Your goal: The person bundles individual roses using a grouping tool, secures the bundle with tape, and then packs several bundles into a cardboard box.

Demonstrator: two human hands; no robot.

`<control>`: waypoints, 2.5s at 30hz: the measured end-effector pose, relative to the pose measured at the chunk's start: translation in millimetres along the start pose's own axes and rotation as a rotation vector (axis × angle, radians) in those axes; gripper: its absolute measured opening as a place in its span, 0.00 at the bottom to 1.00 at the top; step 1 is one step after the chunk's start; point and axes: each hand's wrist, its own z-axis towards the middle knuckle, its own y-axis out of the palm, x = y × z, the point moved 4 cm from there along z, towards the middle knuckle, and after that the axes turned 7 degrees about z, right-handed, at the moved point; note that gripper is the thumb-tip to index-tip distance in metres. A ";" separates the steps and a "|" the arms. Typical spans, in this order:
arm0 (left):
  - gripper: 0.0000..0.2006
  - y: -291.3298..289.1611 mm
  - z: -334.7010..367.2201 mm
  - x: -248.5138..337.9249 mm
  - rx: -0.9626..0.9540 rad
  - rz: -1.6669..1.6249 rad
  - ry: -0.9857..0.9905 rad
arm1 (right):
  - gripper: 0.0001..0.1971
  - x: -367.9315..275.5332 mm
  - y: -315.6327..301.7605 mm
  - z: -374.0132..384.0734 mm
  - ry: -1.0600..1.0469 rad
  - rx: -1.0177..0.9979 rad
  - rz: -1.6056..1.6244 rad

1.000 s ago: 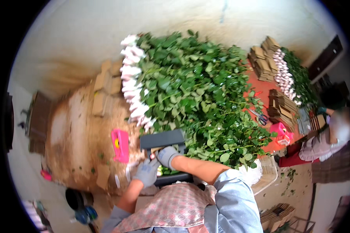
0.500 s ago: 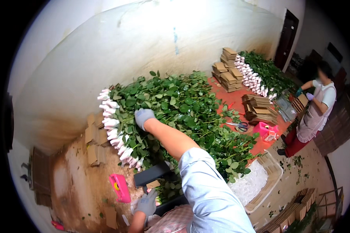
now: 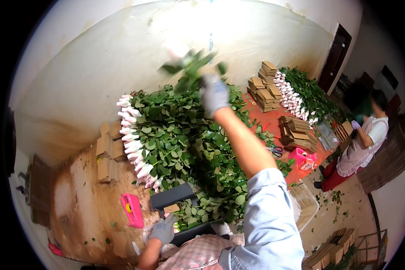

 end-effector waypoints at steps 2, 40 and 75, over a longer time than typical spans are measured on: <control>0.28 2.9 0.3 -0.1 0.024 0.006 -0.003 | 0.13 -0.5 -55.1 21.1 -0.022 0.222 0.079; 0.27 -3.1 0.9 -2.1 -0.129 -0.054 -0.086 | 0.05 -158.8 97.2 -397.6 -0.662 -1.045 -0.149; 0.07 -17.8 21.4 -35.3 0.171 0.366 -0.313 | 0.10 -139.4 112.0 -400.5 -0.685 -1.021 0.046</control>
